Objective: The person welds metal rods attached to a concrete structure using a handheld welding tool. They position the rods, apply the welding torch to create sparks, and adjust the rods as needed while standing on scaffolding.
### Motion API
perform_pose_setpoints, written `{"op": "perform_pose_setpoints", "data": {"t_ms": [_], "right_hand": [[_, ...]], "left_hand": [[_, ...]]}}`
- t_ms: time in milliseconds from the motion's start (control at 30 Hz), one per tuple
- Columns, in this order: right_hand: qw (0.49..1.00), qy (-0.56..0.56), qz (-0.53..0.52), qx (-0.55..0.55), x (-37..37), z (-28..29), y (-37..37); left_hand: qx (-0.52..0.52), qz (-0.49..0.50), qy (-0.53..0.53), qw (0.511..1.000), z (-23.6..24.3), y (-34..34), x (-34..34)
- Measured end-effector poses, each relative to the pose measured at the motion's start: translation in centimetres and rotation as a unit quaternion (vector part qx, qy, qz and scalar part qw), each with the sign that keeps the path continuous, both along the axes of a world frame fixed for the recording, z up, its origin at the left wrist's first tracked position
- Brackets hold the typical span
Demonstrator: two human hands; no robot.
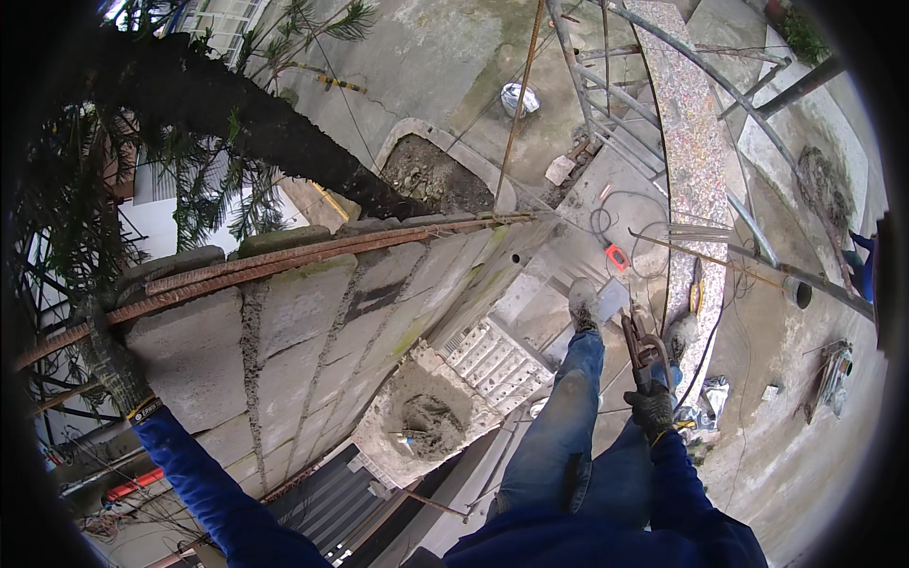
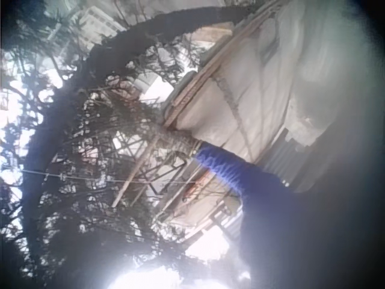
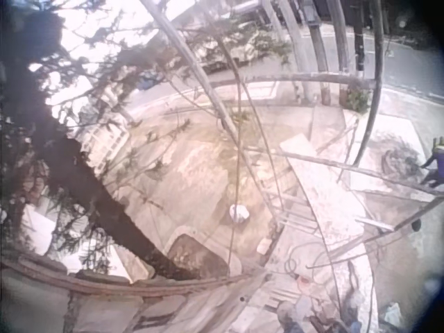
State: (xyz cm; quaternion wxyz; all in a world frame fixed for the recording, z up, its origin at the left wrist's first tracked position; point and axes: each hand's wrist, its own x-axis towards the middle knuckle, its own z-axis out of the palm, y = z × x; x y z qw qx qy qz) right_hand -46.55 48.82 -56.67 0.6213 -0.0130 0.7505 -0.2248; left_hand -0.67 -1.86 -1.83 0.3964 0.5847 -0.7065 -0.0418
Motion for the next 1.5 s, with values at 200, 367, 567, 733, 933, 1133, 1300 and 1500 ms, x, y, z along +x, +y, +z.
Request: {"op": "perform_pose_setpoints", "data": {"t_ms": [200, 367, 567, 733, 933, 1133, 1300, 1500], "right_hand": [[0.999, -0.011, -0.017, 0.027, -0.2, -0.5, 1.6], [0.995, 0.038, -0.042, -0.079, -0.1, -5.8, 5.0], [0.995, 0.061, -0.036, -0.063, 0.4, -7.5, 5.6], [0.985, 0.036, -0.114, -0.122, 1.0, -8.2, 6.1], [0.989, -0.008, -0.095, -0.113, 0.8, -6.6, 4.3], [0.999, 0.032, -0.038, -0.019, -0.6, -4.1, 3.7], [0.988, 0.072, -0.068, -0.115, 0.2, -8.5, 8.0], [0.997, 0.024, -0.066, -0.036, -1.1, -4.0, 4.2]], "left_hand": [[0.008, -0.020, -0.001, 1.000, 0.2, 0.4, 0.6], [-0.067, 0.027, -0.013, 0.997, -0.3, 2.3, -4.0], [-0.020, -0.006, 0.024, 0.999, -1.3, 1.9, -1.9], [-0.030, -0.003, 0.016, 0.999, -1.2, 1.4, -3.6], [-0.063, -0.002, -0.075, 0.995, -0.4, 0.9, -4.9], [-0.041, -0.001, 0.027, 0.999, -1.6, 1.9, 0.1], [-0.046, -0.003, 0.002, 0.999, -1.0, 1.0, -3.2], [-0.013, 0.043, 0.023, 0.999, -2.4, 0.9, -0.7]]}}
